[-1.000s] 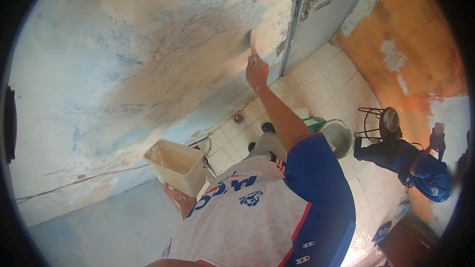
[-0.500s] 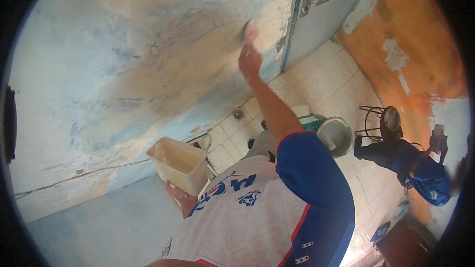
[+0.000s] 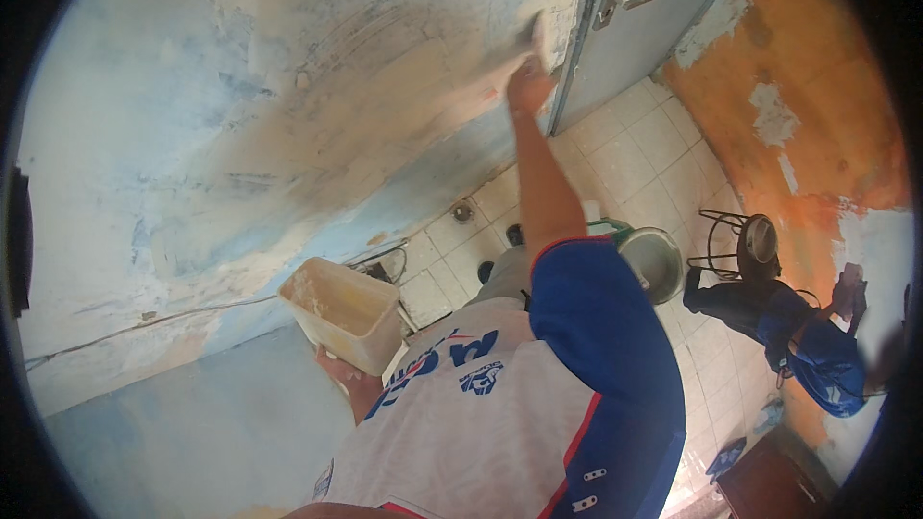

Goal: The person applies plaster to a wall using a spatula, repeatedly scooping material from a container and smoothing it across the wall surface.

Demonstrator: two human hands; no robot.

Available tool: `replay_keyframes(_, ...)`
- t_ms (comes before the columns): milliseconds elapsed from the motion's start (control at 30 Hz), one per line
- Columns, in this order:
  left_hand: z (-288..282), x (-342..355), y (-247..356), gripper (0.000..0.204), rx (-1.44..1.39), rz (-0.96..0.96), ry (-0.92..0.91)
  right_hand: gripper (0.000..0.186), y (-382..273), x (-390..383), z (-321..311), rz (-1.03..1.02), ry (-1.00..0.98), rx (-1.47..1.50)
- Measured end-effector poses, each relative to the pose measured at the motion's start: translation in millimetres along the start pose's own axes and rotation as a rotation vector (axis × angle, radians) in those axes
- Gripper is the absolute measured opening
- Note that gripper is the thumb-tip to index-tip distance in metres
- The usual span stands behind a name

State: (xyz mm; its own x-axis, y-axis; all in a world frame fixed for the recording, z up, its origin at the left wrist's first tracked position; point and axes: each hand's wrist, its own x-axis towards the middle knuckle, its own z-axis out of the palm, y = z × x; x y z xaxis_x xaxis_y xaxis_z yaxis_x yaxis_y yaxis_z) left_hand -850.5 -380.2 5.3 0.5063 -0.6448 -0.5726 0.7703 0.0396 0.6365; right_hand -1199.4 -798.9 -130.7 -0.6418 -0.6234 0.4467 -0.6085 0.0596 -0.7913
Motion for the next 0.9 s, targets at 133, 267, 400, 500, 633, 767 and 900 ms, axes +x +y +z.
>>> replay_keyframes(133,-20,15,-10,0.059,-0.133,-0.007,0.012,0.041,-56,-126,-2,-0.107,-0.169,0.28)
replay_keyframes(267,-10,-1,-9,0.06,-0.055,0.04,0.077,0.042,-47,-143,-48,-0.025,-0.379,0.251)
replay_keyframes(400,-18,2,-3,0.061,-0.055,0.001,0.044,0.04,19,-17,-29,-0.039,0.125,0.092)
replay_keyframes(500,-20,-3,-3,0.061,-0.043,-0.041,0.051,0.039,8,13,-23,0.047,0.016,0.043)
replay_keyframes(633,-8,9,-3,0.061,-0.029,-0.06,-0.098,0.031,-10,-54,19,-0.086,-0.144,0.037)
replay_keyframes(767,-10,11,-12,0.06,-0.012,-0.041,-0.03,0.037,-60,-139,-33,-0.117,-0.264,0.381)
replay_keyframes(900,5,4,-11,0.06,0.01,-0.03,-0.015,0.041,-39,-76,-56,-0.048,0.006,0.243)
